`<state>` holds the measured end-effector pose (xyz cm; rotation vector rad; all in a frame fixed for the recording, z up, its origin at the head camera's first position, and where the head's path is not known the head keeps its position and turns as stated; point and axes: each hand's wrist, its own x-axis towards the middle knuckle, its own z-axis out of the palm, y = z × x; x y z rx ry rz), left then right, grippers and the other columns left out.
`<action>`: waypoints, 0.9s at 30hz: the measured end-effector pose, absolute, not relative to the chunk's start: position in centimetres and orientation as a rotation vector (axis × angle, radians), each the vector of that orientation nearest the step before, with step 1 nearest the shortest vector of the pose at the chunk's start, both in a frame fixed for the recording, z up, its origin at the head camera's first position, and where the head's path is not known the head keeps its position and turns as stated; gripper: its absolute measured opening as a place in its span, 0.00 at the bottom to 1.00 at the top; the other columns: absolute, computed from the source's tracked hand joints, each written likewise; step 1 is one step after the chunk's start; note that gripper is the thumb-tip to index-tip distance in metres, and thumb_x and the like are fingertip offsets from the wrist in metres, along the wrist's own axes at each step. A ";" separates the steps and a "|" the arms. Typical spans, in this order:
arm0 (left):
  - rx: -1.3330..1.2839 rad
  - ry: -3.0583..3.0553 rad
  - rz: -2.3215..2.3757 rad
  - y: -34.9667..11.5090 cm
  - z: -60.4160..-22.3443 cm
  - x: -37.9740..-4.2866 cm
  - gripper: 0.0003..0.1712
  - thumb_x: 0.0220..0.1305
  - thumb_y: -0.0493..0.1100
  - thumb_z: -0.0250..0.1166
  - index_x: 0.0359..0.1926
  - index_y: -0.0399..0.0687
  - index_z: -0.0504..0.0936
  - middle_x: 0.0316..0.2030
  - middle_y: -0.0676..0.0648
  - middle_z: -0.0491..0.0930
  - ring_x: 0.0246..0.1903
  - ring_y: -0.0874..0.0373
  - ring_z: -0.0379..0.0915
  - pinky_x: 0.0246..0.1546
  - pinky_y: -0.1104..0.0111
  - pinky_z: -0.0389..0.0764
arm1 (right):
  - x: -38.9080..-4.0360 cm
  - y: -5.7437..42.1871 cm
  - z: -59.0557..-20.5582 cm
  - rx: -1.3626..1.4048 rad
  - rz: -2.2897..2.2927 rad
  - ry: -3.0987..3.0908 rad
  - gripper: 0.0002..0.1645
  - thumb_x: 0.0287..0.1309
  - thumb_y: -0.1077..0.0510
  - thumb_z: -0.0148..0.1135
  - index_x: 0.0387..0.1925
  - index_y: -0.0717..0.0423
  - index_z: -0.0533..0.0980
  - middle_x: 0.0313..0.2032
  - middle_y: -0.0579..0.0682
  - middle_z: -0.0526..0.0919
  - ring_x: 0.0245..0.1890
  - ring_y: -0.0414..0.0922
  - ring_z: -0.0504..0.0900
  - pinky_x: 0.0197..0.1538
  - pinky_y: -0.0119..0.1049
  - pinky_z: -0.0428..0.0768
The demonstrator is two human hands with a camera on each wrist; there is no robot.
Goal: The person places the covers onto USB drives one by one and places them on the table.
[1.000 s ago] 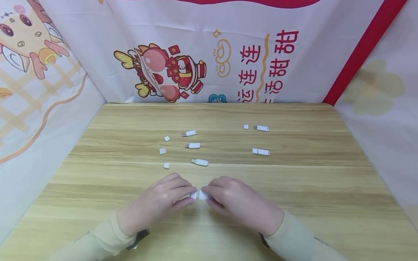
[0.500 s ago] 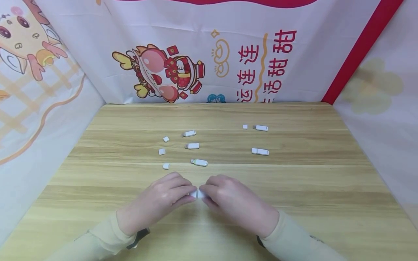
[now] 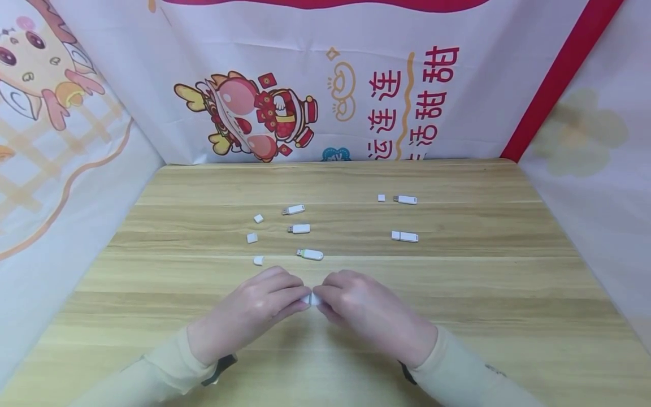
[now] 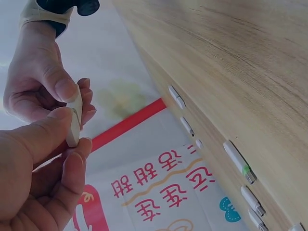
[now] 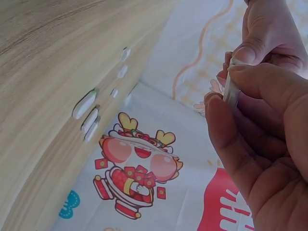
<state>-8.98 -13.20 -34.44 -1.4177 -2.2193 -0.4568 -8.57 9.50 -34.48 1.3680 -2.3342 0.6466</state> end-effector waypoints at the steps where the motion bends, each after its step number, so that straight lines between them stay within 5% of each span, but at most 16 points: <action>1: -1.418 -2.232 -0.461 -13.1 -34.4 -9.0 0.07 0.61 0.39 0.71 0.39 0.41 0.86 0.35 0.51 0.81 0.36 0.61 0.74 0.38 0.79 0.77 | -8.6 9.6 -34.5 1.369 0.653 -2.333 0.11 0.46 0.67 0.77 0.34 0.61 0.84 0.31 0.46 0.82 0.31 0.37 0.82 0.37 0.23 0.80; 27: -1.432 -2.201 -0.421 -11.2 -34.8 -10.6 0.07 0.60 0.40 0.71 0.38 0.41 0.87 0.36 0.50 0.82 0.38 0.59 0.77 0.43 0.77 0.78 | -9.8 11.1 -34.0 1.358 0.636 -2.310 0.11 0.44 0.69 0.77 0.33 0.61 0.84 0.30 0.46 0.83 0.30 0.37 0.82 0.35 0.26 0.82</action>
